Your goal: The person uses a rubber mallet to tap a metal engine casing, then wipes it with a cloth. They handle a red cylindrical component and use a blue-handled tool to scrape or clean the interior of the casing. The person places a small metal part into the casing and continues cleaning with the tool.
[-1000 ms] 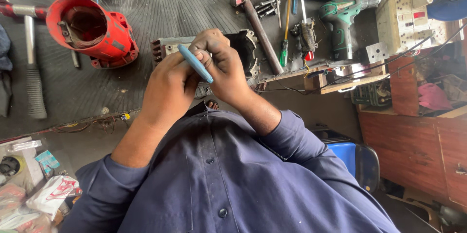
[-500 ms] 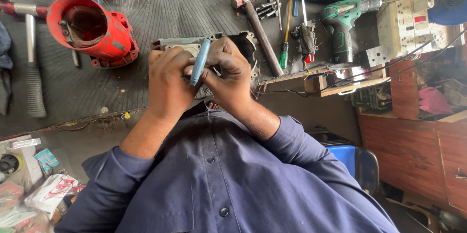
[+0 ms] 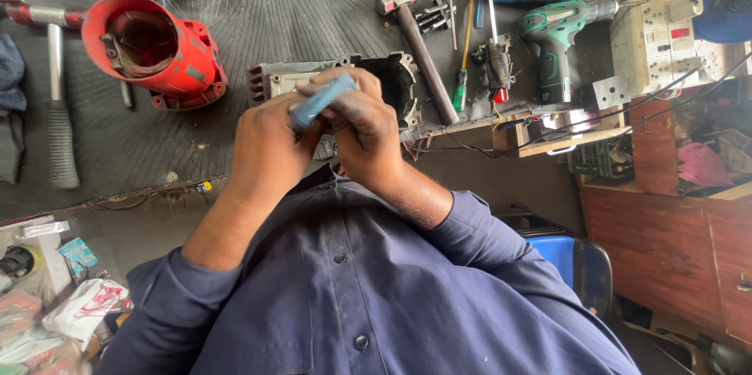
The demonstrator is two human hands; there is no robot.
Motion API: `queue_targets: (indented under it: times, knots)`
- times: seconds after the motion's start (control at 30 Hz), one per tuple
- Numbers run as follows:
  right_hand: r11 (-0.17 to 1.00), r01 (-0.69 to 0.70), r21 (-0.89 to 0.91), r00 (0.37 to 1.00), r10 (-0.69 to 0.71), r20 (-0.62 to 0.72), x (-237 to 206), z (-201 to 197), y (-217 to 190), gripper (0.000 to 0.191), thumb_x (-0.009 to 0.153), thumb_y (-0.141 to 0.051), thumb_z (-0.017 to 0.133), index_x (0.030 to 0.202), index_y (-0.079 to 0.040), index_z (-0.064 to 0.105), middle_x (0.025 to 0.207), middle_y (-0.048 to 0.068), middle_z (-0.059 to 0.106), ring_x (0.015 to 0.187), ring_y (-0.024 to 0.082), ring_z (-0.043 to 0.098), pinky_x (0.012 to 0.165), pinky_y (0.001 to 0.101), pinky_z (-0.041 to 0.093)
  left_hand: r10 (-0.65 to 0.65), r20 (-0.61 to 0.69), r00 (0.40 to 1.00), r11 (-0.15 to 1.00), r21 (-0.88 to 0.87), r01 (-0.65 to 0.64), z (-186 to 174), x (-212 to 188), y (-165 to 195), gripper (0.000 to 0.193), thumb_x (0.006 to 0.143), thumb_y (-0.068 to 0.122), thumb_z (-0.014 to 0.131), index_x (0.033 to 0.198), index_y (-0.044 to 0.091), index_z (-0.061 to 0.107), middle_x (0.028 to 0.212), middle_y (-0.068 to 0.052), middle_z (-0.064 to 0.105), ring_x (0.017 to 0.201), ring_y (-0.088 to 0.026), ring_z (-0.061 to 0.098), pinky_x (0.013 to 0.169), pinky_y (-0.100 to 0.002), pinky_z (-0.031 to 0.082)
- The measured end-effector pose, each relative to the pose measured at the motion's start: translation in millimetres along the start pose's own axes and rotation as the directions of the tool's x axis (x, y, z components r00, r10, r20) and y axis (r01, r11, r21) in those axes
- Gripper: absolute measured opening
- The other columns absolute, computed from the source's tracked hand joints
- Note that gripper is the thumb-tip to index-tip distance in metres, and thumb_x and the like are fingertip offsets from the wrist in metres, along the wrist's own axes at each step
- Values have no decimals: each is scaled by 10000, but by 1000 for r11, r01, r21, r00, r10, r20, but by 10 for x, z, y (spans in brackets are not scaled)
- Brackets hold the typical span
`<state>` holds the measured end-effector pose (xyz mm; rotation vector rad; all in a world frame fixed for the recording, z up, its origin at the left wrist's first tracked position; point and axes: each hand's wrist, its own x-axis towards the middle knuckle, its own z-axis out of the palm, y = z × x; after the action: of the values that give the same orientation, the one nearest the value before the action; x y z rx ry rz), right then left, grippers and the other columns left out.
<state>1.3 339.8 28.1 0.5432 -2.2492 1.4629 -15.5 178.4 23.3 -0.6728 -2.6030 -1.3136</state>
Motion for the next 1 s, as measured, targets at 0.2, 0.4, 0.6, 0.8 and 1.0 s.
queue_targets:
  times: [0.2, 0.4, 0.6, 0.8, 1.0]
  knots:
    - [962, -103, 252, 990, 123, -67, -47, 53, 41, 297, 861, 37, 836, 1113, -72, 722, 1150, 87, 638, 1097, 160, 640, 950, 270, 566, -9, -118, 993, 999, 44, 14, 84, 14, -4, 183, 872, 136, 784, 920, 51, 630, 906, -128, 685, 852, -376, 692, 683, -448, 536]
    - [978, -118, 175, 990, 129, -53, -21, 18, 56, 288, 866, 27, 862, 1122, -67, 768, 1035, 20, 689, 933, 127, 674, 792, 249, 566, 12, -94, 995, 1000, 29, -9, 56, 64, 25, 200, 840, 144, 804, 967, 73, 669, 908, -113, 687, 831, -372, 688, 672, -443, 538]
    - [973, -145, 180, 989, 140, 39, 75, -107, 141, 323, 901, -2, 824, 1211, -77, 767, 1087, 34, 632, 971, 110, 635, 867, 260, 573, 48, 43, 998, 999, -14, -48, -112, 110, -5, 144, 881, 85, 785, 1012, 83, 726, 929, -115, 696, 830, -340, 697, 690, -432, 530]
    - [857, -287, 428, 955, 288, 63, 96, -63, 225, 200, 980, -33, 768, 1180, -30, 775, 1186, 63, 690, 1081, 124, 637, 983, 285, 575, 50, 45, 998, 997, -54, -48, -94, 97, 5, 129, 906, 118, 805, 1016, 73, 754, 898, -102, 709, 772, -299, 699, 666, -406, 529]
    - [724, -329, 606, 930, 359, 76, 44, 41, 267, 223, 954, -76, 765, 1167, -14, 746, 1185, 61, 677, 1123, 148, 703, 1061, 307, 597, 15, 42, 999, 997, -73, -11, -100, 42, -45, 169, 896, 91, 776, 1062, 63, 760, 912, -119, 708, 752, -303, 697, 646, -403, 524]
